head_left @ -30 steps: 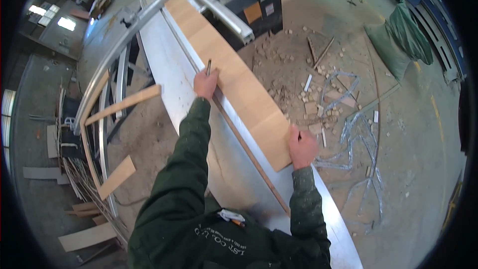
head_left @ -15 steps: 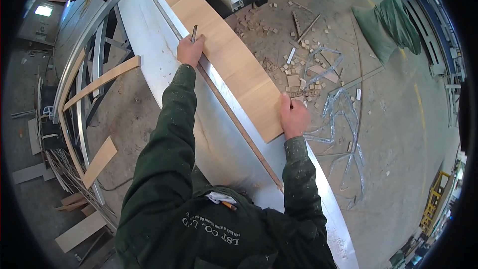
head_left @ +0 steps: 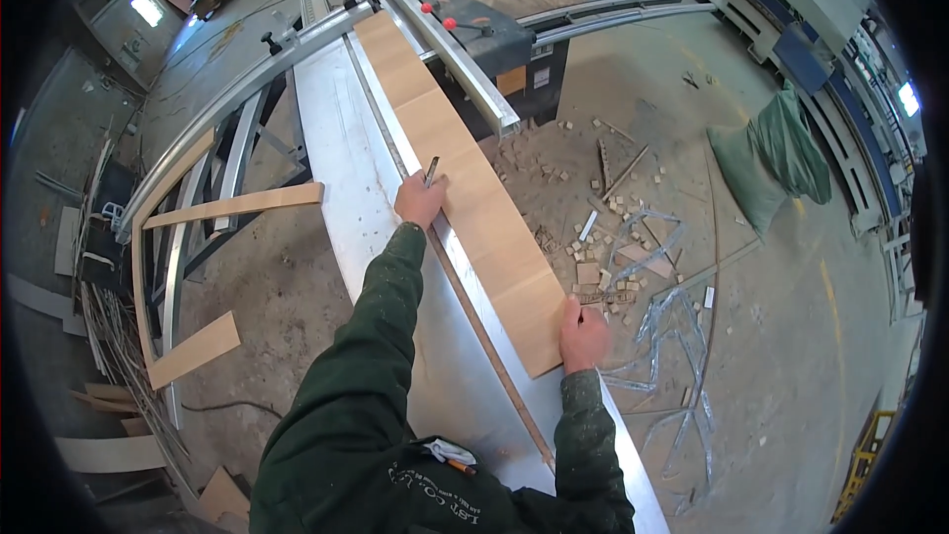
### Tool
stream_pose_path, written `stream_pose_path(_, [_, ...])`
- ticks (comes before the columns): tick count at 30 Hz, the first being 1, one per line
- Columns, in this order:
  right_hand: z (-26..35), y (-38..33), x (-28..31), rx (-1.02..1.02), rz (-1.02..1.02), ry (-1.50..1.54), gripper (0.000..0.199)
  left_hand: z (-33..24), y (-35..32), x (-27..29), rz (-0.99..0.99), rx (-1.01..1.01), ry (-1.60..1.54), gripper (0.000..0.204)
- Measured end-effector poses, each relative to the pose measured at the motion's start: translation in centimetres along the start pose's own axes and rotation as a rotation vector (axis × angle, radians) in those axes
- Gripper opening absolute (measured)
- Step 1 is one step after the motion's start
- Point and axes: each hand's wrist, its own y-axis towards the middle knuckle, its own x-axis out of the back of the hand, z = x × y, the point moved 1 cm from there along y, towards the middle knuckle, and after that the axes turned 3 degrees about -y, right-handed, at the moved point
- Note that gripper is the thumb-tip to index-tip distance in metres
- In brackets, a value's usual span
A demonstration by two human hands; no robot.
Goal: Cutting and marking wood panels using a sliding table saw and a pencil in a manufacturing setting.
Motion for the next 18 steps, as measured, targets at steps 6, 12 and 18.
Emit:
stream_pose_path(6, [5.4,1.9,-1.6,0.274,-0.299,-0.047,0.025,5.7,7.1,0.5,-0.024,-0.788,0.899,0.018])
stream_pose_path(12, [8.8,-0.2,-0.9,0.567,0.169,0.006,0.06,1.2,7.3,0.2,0.001,-0.089,-0.107,0.051])
stream_pose_path(18, [7.2,0.6,-1.4,0.649,0.267,-0.009,0.067,0.3,6.1,-1.2,0.033,-0.047,-0.138,0.049])
